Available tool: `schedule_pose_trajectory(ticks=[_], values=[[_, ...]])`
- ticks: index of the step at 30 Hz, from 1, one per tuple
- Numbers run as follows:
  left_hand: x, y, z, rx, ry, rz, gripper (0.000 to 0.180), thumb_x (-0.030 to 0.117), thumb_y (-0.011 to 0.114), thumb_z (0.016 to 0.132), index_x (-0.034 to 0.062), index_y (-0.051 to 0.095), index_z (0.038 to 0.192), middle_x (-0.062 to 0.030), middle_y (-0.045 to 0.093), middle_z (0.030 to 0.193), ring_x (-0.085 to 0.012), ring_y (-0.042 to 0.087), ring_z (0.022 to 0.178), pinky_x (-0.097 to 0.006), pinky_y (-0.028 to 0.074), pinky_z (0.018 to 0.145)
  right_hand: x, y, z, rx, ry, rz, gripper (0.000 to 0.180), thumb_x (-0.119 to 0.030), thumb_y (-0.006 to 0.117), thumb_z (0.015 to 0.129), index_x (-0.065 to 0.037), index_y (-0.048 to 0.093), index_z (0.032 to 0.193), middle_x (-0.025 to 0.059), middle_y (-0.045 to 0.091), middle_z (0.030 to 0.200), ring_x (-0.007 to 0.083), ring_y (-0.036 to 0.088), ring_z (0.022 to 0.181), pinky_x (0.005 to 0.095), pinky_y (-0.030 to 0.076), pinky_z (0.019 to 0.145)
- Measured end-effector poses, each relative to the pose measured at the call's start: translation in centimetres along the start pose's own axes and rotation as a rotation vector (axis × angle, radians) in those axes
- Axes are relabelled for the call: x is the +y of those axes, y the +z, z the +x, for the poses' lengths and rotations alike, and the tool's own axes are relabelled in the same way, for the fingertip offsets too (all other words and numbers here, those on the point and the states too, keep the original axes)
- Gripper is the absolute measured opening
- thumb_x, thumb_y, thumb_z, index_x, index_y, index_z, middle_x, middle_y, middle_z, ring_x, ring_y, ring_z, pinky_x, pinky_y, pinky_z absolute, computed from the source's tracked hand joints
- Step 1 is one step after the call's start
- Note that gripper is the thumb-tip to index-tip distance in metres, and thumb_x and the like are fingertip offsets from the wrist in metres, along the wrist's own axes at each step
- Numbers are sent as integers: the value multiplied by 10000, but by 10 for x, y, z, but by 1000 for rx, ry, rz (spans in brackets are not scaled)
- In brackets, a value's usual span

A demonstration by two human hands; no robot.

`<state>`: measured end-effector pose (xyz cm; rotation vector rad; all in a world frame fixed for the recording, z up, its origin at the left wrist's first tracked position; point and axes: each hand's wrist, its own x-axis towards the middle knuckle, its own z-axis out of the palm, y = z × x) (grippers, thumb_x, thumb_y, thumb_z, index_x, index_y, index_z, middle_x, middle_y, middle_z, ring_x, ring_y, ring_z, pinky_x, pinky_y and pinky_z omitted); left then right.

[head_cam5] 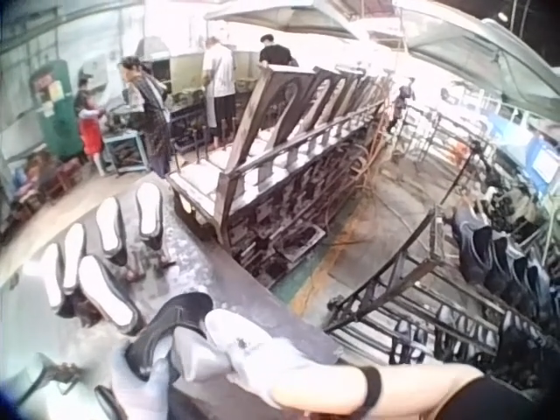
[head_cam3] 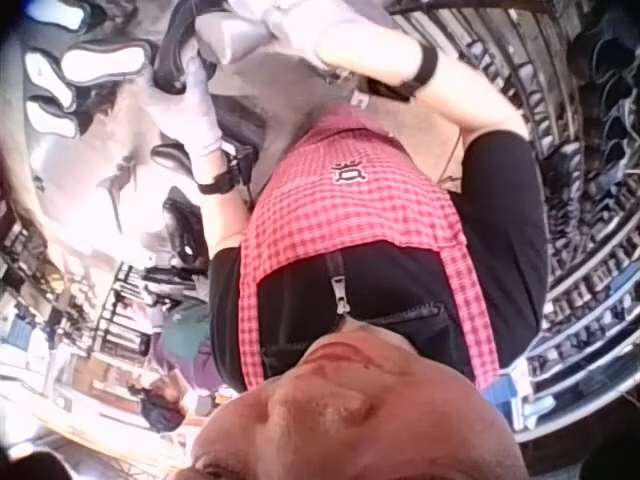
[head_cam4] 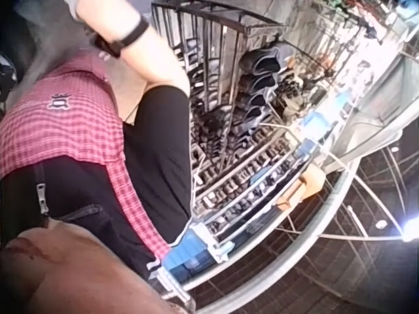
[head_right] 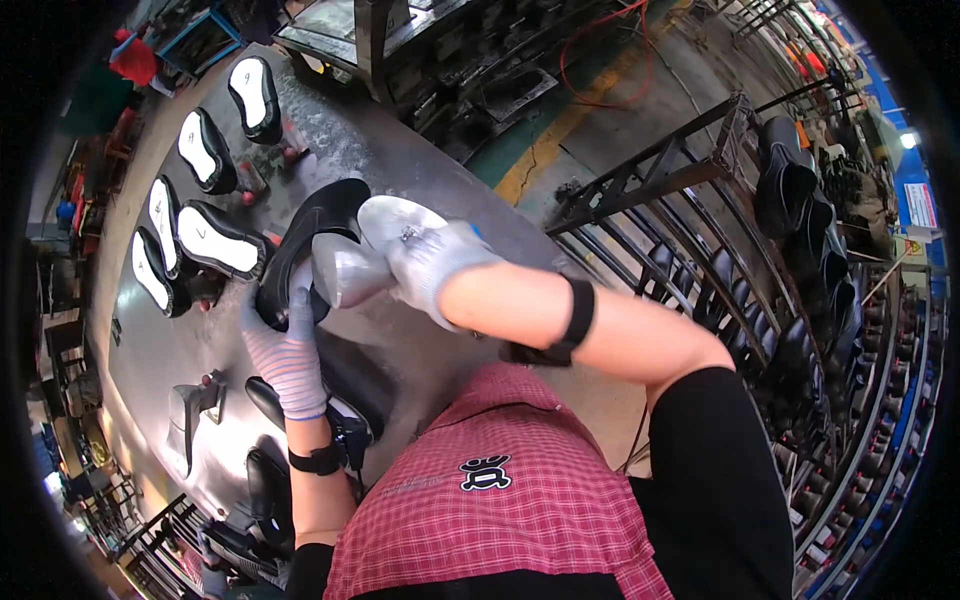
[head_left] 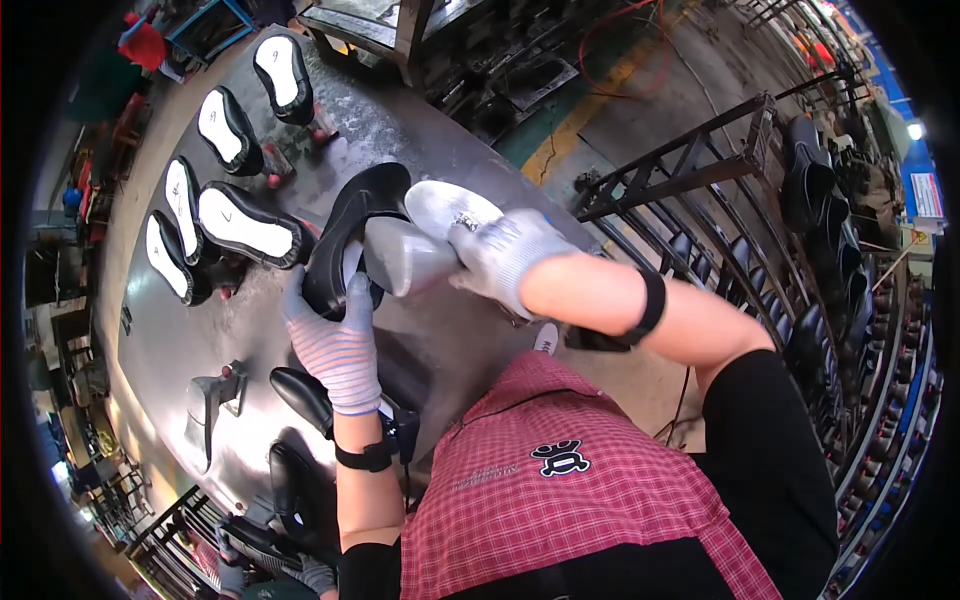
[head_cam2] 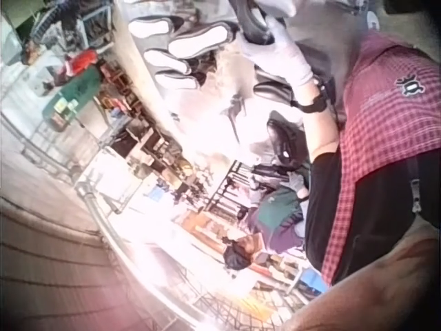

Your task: The recorder is assembling and sanding shoes at a factory workbench alongside other workers.

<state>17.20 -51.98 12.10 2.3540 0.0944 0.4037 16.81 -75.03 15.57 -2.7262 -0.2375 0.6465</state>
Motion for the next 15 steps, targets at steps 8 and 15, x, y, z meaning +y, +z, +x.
schedule_pose_trajectory(ticks=[8,15], values=[[16,36,92,-283,587,259,545,407,785,831,111,667,1273,-141,658,1122,-347,647,1081,-402,519,941,-22,-24,111,-148,-82,-440,321,-240,739,825,-103,769,1114,128,775,1052,280,747,999,438,596,791],[27,144,130,-1070,703,-49,311,27,537,921,81,710,1175,-119,738,1138,-291,697,1078,-336,529,948,32,-3,37,-222,197,46,299,-332,653,901,-97,771,1044,138,758,997,340,726,901,435,572,818]])
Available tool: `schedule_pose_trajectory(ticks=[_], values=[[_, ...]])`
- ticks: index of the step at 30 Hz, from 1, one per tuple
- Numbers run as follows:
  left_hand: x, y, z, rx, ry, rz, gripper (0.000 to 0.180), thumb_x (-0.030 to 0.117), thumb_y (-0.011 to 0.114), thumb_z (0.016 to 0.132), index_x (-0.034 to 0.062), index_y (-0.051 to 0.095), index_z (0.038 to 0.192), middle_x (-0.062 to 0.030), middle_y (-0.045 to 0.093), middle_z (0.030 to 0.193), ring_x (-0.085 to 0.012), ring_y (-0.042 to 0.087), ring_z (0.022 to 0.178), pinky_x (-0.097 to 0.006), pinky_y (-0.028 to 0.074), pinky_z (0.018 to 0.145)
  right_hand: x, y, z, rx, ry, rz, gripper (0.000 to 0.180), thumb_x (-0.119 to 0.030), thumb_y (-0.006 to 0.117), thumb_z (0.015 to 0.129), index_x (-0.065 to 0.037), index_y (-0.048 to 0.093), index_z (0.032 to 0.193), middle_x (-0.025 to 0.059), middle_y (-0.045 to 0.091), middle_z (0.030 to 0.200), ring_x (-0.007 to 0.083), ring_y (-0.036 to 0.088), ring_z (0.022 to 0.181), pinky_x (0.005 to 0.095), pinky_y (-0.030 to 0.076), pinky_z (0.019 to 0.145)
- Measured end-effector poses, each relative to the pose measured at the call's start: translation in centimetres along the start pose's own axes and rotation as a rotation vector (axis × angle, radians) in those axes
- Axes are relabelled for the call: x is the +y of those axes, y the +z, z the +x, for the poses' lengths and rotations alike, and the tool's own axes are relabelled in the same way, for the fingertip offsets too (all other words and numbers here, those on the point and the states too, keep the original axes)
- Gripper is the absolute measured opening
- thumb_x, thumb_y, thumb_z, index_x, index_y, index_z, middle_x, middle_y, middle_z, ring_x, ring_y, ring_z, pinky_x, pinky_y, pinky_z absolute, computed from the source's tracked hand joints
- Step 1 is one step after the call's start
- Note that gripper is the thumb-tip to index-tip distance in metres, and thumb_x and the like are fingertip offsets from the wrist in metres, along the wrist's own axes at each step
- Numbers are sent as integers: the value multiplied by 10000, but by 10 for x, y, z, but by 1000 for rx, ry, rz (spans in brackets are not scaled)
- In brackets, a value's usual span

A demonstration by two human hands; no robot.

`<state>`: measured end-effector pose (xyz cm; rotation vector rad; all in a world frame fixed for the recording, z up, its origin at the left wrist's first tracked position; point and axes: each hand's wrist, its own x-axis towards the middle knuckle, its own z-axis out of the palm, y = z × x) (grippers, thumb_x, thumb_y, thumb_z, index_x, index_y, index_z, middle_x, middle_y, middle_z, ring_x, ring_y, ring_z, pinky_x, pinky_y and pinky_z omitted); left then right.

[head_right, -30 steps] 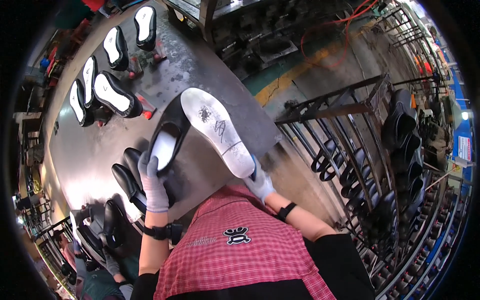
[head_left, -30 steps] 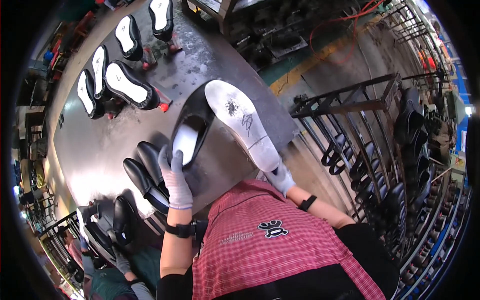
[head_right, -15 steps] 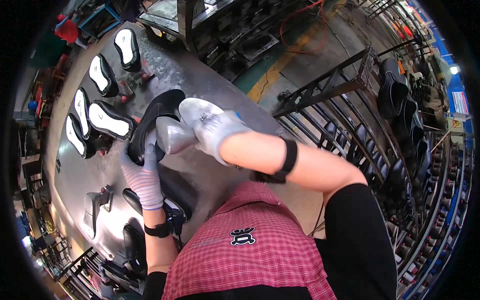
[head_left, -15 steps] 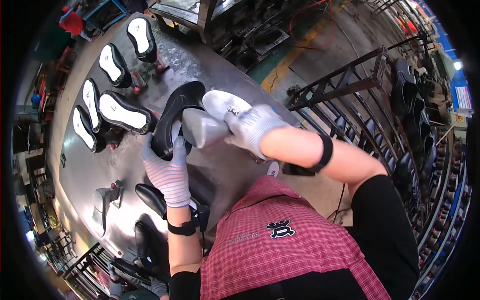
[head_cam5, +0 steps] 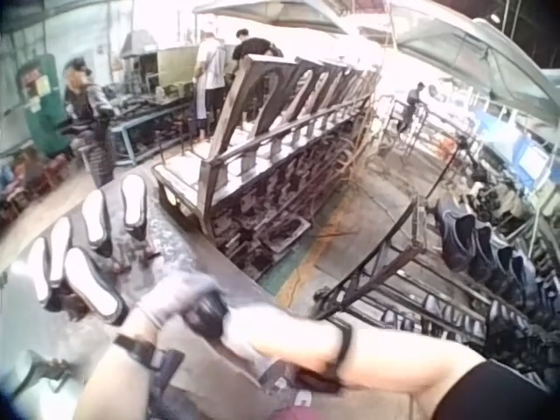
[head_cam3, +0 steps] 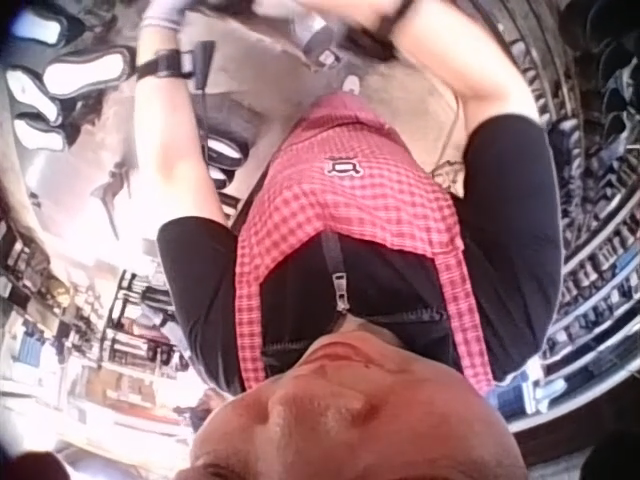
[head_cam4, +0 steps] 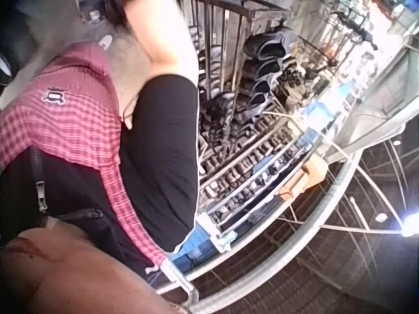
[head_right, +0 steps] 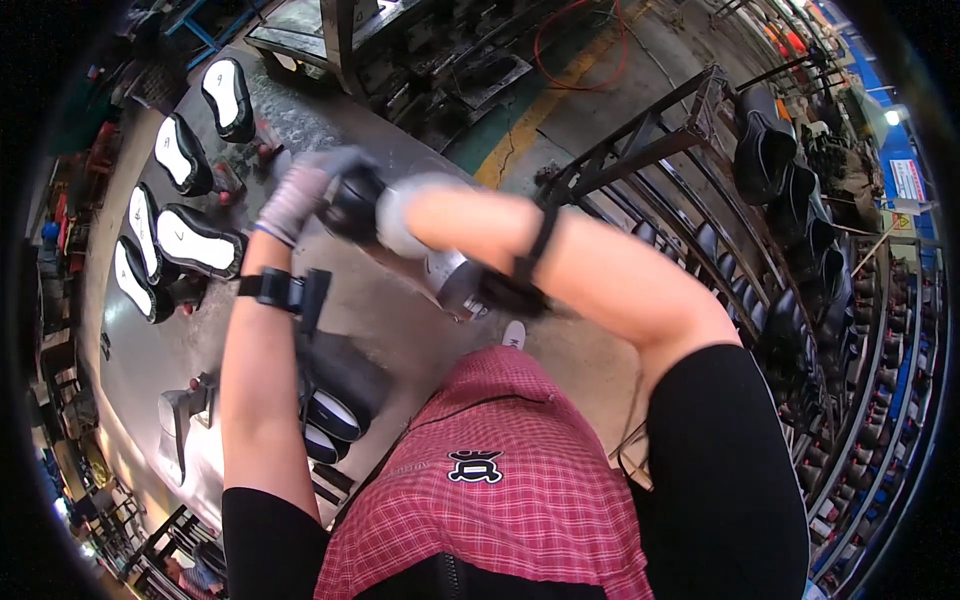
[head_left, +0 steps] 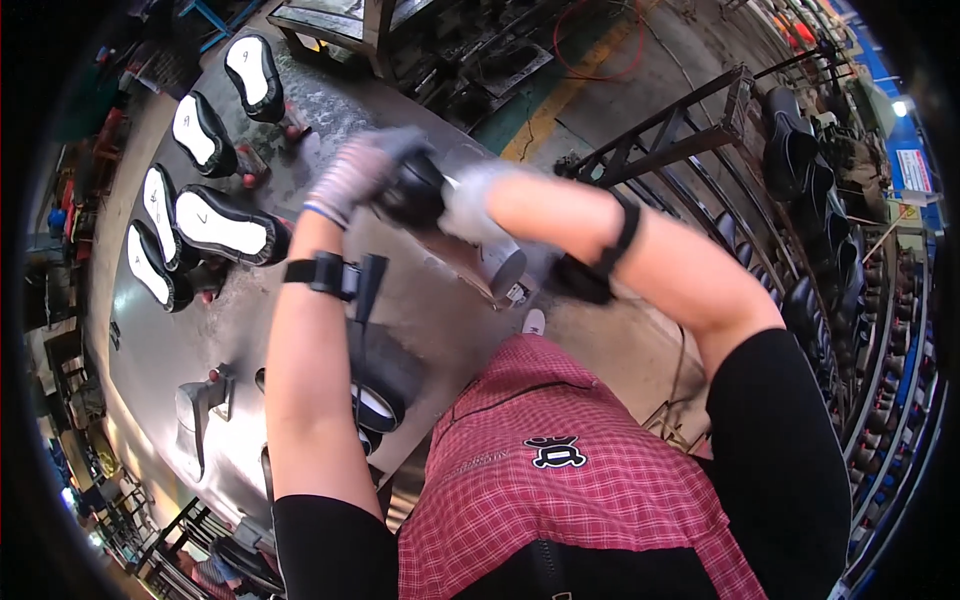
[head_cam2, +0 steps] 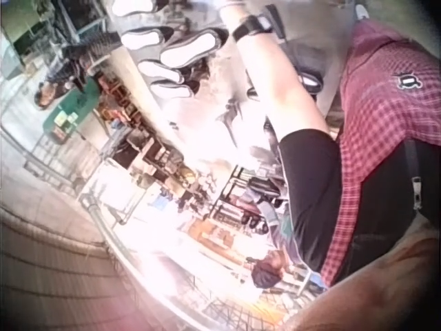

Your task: The recorder is assembling and sanding shoes at a factory workbench alongside other workers.

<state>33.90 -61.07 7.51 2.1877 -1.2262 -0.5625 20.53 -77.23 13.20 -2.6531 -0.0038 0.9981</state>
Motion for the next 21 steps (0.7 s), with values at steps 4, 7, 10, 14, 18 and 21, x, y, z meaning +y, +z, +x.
schedule_pose_trajectory(ticks=[4,7,10,14,18,21], values=[[104,100,6,-267,39,557,236,181,633,782,146,732,994,-86,720,985,-312,683,1024,-475,500,988,67,150,-100,321,46,195,550,-297,590,964,17,479,1403,240,723,1009,417,708,920,497,564,820],[154,145,-19,107,53,421,299,338,568,918,99,735,982,-94,714,1046,-285,622,1164,-581,238,1202,90,254,-92,757,-55,560,555,-177,591,958,-19,437,1467,236,704,1010,441,679,901,504,552,771],[173,171,-23,51,-5,497,350,335,587,896,42,722,1032,-141,692,1068,-308,582,1173,-555,228,1224,104,311,-50,883,-38,648,402,-173,613,933,-33,557,1305,246,661,993,461,640,893,542,495,780],[171,177,-16,62,-74,417,321,291,589,884,37,706,1043,-140,668,1022,-318,583,1138,-542,227,1234,106,327,-13,937,162,1288,397,-312,523,1028,-73,536,1345,176,631,1224,360,609,1126,463,460,989],[173,173,-21,29,-97,334,428,304,643,833,25,657,1157,-153,649,1107,-334,567,1178,-552,260,1220,103,293,3,570,28,1984,458,-347,408,1081,-83,452,1452,119,539,1385,298,520,1270,418,395,1101],[167,165,-44,392,112,84,626,283,688,815,-15,549,1347,-208,567,1365,-391,499,1324,-538,350,1176,103,254,-19,491,-126,1954,505,-373,322,1120,-91,390,1533,77,470,1506,252,454,1378,384,347,1185]])
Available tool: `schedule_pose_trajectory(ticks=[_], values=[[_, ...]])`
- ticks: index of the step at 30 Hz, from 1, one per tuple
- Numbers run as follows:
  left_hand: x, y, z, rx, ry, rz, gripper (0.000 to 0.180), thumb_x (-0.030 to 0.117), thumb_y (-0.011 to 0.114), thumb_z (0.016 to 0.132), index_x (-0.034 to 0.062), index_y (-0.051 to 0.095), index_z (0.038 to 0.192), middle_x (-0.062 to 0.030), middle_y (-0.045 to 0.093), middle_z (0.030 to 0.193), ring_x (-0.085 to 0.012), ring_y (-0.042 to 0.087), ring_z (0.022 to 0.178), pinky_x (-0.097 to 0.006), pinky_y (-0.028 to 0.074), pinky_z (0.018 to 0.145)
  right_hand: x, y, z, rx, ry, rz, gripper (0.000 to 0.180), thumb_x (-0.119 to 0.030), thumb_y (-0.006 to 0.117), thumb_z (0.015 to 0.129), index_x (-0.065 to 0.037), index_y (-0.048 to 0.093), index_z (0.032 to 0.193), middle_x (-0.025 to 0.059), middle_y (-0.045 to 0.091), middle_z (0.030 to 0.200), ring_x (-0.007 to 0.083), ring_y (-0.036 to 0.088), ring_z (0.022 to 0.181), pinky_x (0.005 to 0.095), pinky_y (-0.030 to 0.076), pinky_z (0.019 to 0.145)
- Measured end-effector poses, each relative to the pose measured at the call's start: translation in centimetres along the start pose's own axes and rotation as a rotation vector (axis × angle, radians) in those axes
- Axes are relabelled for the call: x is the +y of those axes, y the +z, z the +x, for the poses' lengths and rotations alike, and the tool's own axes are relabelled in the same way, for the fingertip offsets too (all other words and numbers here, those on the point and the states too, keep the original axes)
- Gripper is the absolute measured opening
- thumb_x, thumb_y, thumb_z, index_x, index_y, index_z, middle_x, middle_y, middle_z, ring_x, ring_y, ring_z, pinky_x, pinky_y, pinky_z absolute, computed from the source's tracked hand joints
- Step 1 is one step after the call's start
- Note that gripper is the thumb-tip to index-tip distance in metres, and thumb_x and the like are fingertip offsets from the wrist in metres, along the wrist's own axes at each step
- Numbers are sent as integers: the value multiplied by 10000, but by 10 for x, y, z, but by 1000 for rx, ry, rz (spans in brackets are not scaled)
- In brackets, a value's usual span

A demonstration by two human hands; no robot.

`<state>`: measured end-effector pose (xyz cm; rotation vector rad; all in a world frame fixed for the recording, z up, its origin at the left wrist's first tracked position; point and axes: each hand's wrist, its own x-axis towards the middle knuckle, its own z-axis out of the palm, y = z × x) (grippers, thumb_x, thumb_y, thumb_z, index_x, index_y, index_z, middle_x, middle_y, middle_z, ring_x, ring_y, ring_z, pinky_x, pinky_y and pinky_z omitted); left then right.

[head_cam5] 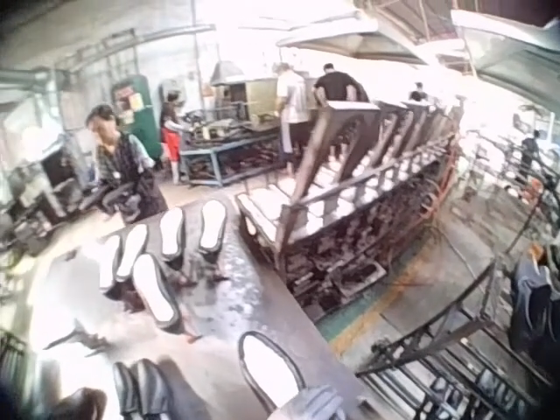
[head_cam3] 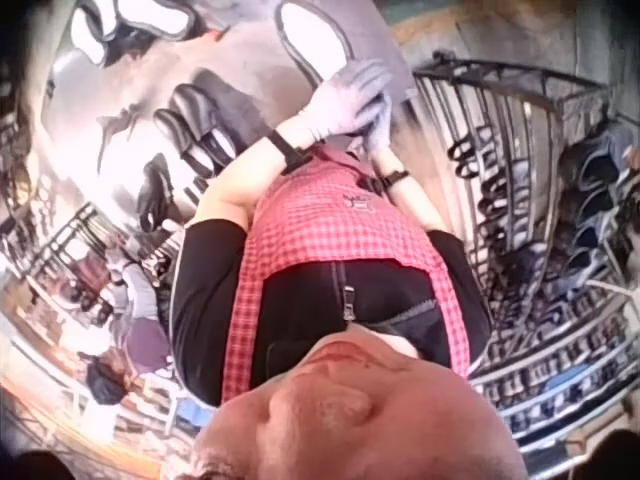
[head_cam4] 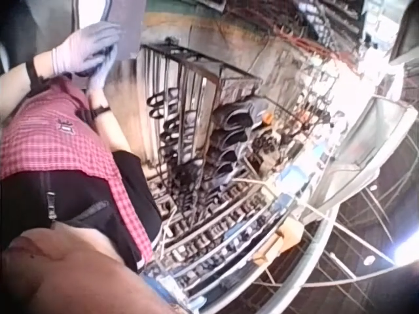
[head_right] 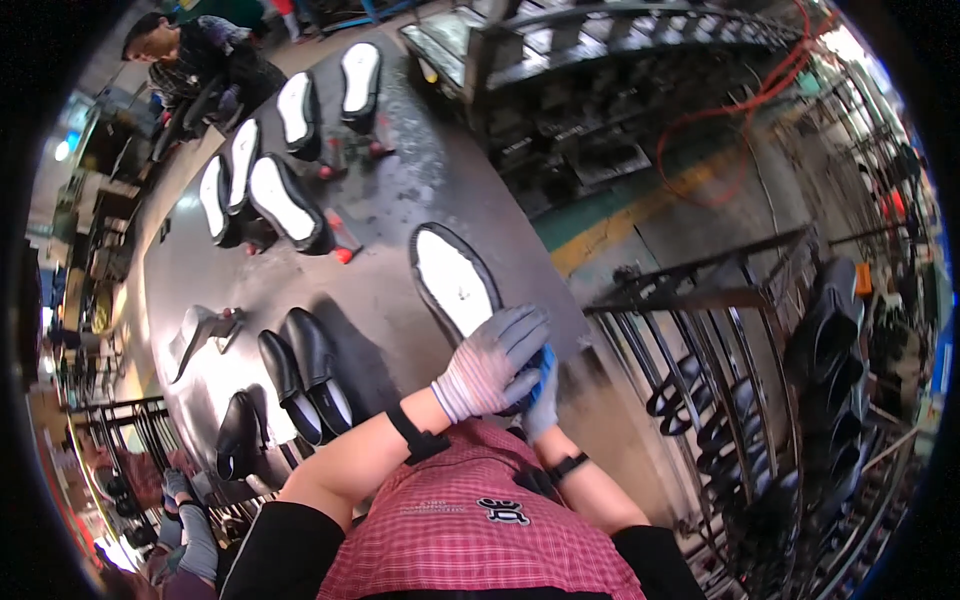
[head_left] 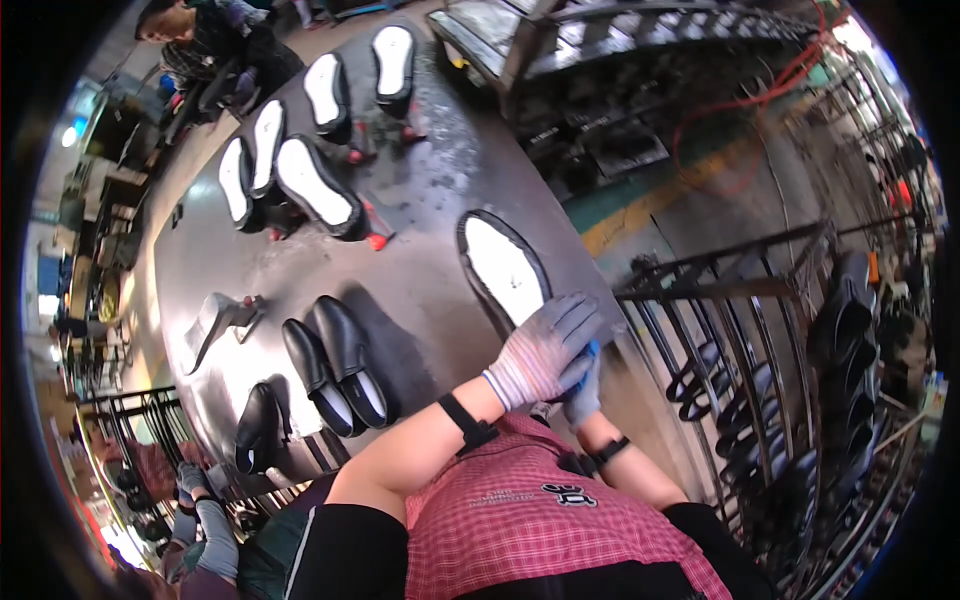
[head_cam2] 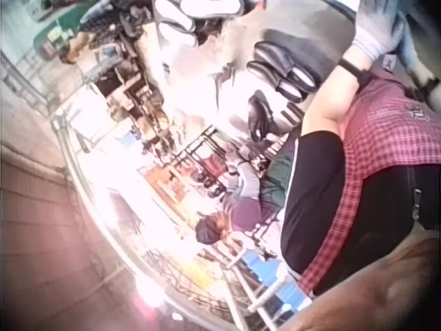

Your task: The recorder is assembling and sanding shoes at a factory workbench alongside other workers.

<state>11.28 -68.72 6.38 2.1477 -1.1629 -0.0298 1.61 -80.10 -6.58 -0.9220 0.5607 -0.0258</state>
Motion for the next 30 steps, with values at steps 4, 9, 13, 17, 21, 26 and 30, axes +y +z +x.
schedule_pose_trajectory(ticks=[4,9,13,17,21,26,30], values=[[-33,-53,-75,335,-395,172,649,218,731,784,20,535,1370,-244,489,1443,-454,435,1370,-504,365,1164,-60,12,-54,-327,-915,-1253,944,-324,840,782,-12,361,1533,329,367,1535,467,478,1352,486,436,1109],[-146,-147,-170,755,-973,367,653,151,767,801,98,558,1418,-238,377,1545,-445,405,1395,-498,384,1155,-71,61,-11,-363,-791,-1509,1015,-304,888,674,-66,395,1530,373,331,1519,547,451,1326,546,439,1079],[-237,-216,-206,765,-1115,486,757,195,856,729,243,573,1430,-225,323,1586,-413,338,1462,-475,366,1181,-69,104,30,-380,-753,-1525,1043,-328,897,676,-85,375,1546,358,303,1546,533,403,1381,538,396,1134],[-312,-264,-206,707,-1127,379,859,229,895,685,246,536,1465,-261,287,1602,-436,300,1481,-474,369,1177,-73,150,60,-450,-549,-1561,1099,-389,892,699,-102,305,1583,325,201,1612,518,300,1458,517,334,1200],[-360,-297,-191,531,-1302,546,1079,406,908,657,295,363,1581,-292,153,1656,-512,229,1489,-523,324,1199,-70,179,99,-596,-523,-1565,1094,-437,859,750,-115,259,1607,343,103,1638,531,199,1501,512,271,1233],[-374,-308,-175,459,-1323,646,1022,537,863,679,368,379,1564,-213,195,1671,-504,282,1461,-510,348,1187,-92,228,173,-880,-439,-1433,900,-447,768,859,-93,350,1573,335,247,1606,502,273,1488,524,292,1210],[-371,-305,-170,488,-1308,734,954,549,869,666,363,471,1513,-185,253,1656,-515,347,1412,-531,411,1133,-116,354,262,-421,-820,-1248,834,-444,802,806,-46,468,1459,230,493,1461,430,426,1381,490,353,1155]])
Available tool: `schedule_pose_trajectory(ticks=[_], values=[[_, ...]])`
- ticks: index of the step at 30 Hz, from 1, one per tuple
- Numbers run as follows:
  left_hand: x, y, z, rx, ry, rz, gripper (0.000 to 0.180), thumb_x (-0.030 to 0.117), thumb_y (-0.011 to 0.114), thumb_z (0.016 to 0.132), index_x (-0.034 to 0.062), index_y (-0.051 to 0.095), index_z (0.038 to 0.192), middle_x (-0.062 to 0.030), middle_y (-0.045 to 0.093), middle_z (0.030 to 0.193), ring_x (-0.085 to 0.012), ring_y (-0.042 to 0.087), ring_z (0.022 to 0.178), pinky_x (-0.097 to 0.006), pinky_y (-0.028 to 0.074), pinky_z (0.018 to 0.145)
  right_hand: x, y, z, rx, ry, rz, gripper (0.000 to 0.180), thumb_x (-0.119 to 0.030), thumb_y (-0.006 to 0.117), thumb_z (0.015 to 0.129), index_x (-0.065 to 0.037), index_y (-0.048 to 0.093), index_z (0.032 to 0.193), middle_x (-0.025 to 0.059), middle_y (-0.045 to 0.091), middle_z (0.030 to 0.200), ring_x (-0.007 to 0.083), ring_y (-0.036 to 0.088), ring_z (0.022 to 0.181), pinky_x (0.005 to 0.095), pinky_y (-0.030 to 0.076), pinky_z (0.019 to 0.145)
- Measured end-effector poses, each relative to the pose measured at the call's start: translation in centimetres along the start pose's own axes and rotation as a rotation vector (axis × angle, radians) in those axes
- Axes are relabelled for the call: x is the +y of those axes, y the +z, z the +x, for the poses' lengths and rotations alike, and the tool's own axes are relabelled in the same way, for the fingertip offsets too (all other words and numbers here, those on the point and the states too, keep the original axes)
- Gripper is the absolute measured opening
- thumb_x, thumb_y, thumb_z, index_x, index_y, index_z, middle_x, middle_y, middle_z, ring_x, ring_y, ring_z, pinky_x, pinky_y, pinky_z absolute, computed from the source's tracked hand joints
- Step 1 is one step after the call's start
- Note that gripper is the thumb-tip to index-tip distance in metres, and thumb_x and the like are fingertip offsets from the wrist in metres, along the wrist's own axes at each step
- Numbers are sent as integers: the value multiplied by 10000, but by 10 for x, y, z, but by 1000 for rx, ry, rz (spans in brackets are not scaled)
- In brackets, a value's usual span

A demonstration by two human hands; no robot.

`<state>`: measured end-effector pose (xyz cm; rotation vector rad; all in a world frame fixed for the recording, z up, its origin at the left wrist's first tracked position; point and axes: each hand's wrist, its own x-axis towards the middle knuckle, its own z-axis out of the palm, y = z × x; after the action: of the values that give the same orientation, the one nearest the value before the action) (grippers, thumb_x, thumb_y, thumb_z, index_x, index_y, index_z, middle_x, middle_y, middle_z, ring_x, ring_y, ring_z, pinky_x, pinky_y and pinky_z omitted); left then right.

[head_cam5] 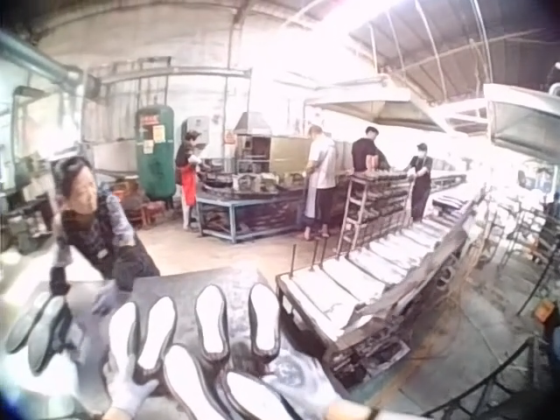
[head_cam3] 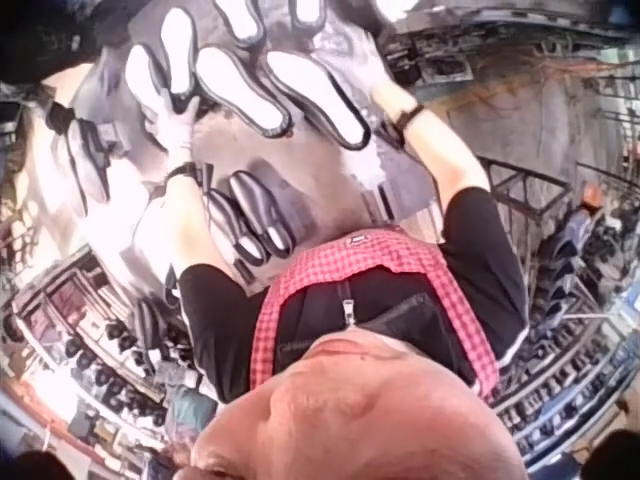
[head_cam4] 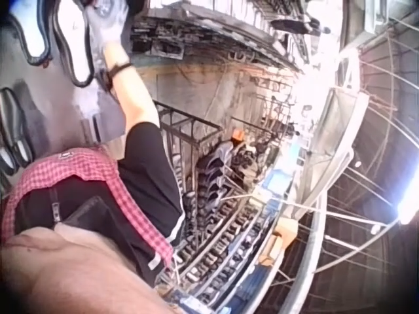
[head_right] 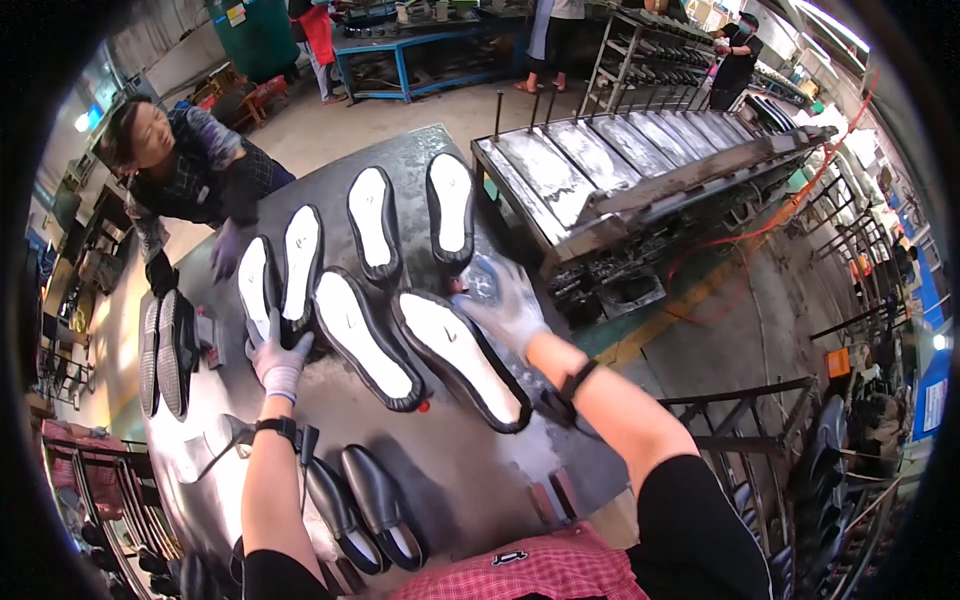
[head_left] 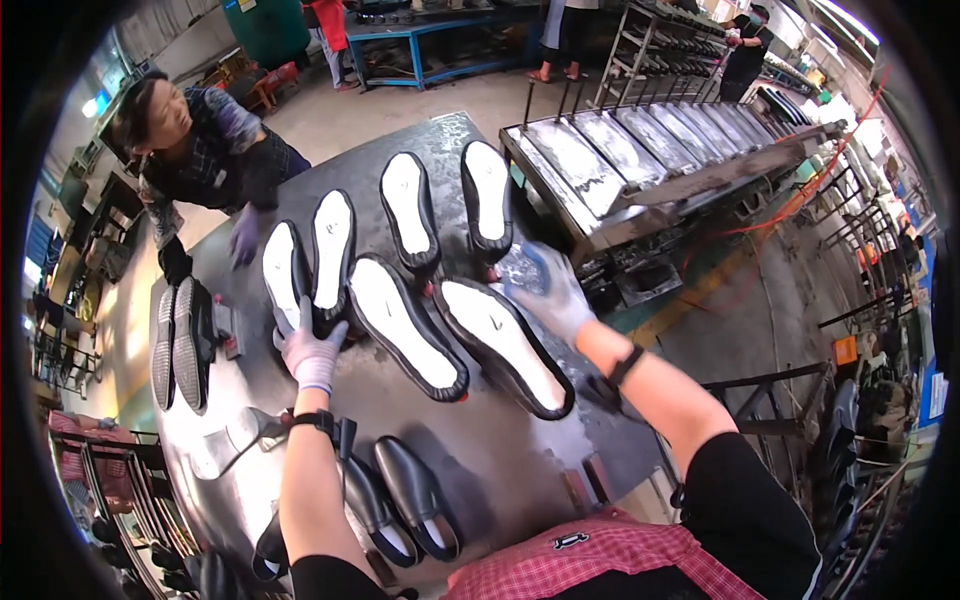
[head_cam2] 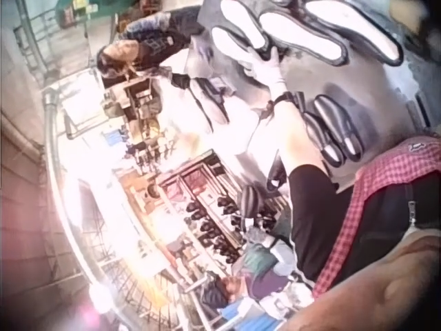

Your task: The recorder is assembling and sanding shoes at a factory workbench alongside other workers.

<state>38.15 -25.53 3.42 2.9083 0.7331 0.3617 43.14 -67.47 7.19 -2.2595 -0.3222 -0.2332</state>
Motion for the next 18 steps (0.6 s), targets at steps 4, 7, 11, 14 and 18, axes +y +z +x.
schedule_pose_trajectory(ticks=[4,7,11,14,18], values=[[0,4,4,28,51,58,944,547,869,656,352,495,1501,-167,288,1641,-502,373,1395,-528,421,1121,-32,54,105,-288,15,-380,1165,-696,785,689,-232,263,1622,209,176,1684,489,143,1534,619,222,1216],[-2,7,12,72,92,26,942,487,922,568,317,588,1433,-197,338,1612,-506,398,1366,-536,418,1119,-34,74,128,-542,45,-670,1260,-808,736,652,-274,179,1647,197,89,1708,456,62,1563,726,132,1186],[5,15,30,91,160,-38,900,399,943,551,299,632,1389,-225,368,1591,-523,412,1349,-548,435,1103,-19,81,146,-484,-57,-715,1231,-794,742,658,-276,211,1640,193,103,1705,454,106,1559,680,97,1218],[21,26,57,96,169,-27,875,387,936,570,296,633,1385,-241,393,1572,-534,418,1342,-555,448,1087,-9,84,166,-466,-158,-684,1247,-714,833,602,-304,246,1623,225,183,1676,505,204,1521,682,130,1212],[49,39,113,84,214,-84,861,470,927,594,292,632,1383,-273,404,1556,-508,478,1327,-520,468,1072,-5,94,186,-457,-172,-666,1238,-706,830,615,-303,236,1624,239,188,1671,537,215,1505,677,139,1213]])
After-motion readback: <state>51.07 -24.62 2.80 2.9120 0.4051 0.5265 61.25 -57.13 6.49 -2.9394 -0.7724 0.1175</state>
